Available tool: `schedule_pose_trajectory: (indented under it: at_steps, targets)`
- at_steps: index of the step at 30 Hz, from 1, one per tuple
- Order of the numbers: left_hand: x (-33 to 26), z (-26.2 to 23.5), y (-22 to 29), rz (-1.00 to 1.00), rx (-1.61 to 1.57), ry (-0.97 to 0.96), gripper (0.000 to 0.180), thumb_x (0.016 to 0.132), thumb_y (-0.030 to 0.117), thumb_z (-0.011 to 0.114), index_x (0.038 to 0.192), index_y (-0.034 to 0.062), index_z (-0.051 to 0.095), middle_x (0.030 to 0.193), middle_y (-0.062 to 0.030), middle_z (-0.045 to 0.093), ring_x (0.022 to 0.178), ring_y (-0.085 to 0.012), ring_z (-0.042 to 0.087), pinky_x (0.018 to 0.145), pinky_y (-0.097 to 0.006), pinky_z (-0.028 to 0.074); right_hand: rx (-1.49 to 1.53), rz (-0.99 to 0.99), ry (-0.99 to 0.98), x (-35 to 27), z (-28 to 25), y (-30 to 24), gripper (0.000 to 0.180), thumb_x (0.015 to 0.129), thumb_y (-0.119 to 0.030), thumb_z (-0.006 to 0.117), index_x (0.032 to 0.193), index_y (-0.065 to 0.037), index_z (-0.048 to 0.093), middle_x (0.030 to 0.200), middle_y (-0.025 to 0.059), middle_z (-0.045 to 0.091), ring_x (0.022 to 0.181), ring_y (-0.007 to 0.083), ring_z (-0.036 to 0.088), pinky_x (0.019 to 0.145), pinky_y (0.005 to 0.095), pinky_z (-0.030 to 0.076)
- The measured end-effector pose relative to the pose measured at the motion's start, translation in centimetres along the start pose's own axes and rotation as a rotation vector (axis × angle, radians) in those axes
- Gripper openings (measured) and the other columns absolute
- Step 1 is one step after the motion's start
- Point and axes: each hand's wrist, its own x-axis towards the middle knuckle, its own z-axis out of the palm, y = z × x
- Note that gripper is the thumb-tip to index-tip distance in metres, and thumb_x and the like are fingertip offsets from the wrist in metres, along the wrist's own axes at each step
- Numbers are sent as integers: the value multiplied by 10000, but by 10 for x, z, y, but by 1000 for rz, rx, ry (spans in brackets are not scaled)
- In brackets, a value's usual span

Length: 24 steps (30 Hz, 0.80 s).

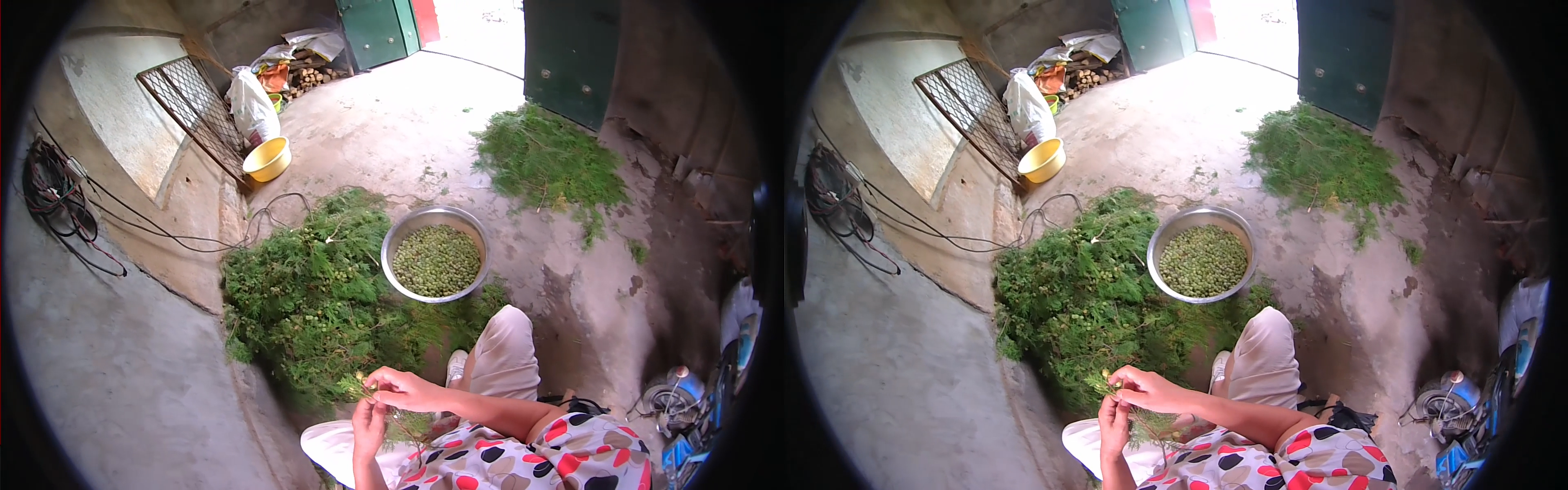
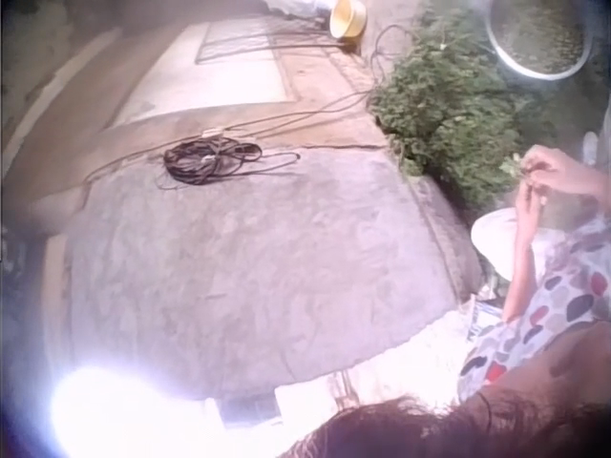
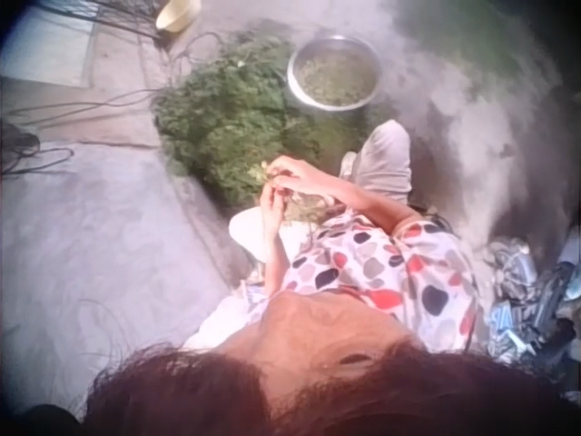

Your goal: The person picks seeds from green branches by hand and places them into a metal bowl.

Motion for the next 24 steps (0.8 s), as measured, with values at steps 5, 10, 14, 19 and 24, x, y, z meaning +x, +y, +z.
schedule_pose_trajectory:
  at_steps: [5, 10, 14, 19, 24]
  targets:
    - [2, -1, -7, 31, -53, 38, 92, 904, 113, 506, 864, 32, 525, 757, 28, 536, 663, -28, 424, 588, -183, 363, -16, -13, 18, 1, 3, 1, 293, 879, -151, 505, 1144, -47, 439, 726, 43, 510, 661, 113, 496, 602, 273, 408]
    - [0, -2, -16, 59, -92, 42, 57, 897, 92, 495, 887, 38, 513, 741, 27, 548, 616, -17, 426, 528, -173, 351, -284, -78, 41, -9, 4, -21, 335, 864, -141, 522, 1170, -63, 408, 710, 80, 527, 591, 200, 536, 549, 314, 425]
    - [3, -1, -17, 108, -119, -3, 76, 895, 75, 477, 942, 24, 509, 829, -5, 563, 710, -48, 482, 623, -194, 402, -530, -147, 34, -11, 0, -36, 363, 849, -171, 540, 1170, -75, 401, 780, 99, 585, 663, 267, 598, 571, 352, 468]
    - [2, 4, -12, 122, -145, -6, 99, 894, 89, 487, 957, 15, 506, 888, -28, 569, 790, -77, 504, 704, -217, 419, -688, -285, 44, -10, -2, -40, 363, 834, -181, 562, 1155, -87, 420, 815, 107, 598, 723, 274, 610, 609, 363, 485]
    - [1, 9, -12, 152, -130, 8, 123, 900, 135, 502, 939, 19, 502, 861, -17, 555, 784, -77, 495, 700, -223, 419, -697, -347, 44, -10, -1, -36, 347, 834, -177, 550, 1145, -82, 427, 835, 117, 596, 746, 286, 606, 623, 374, 489]
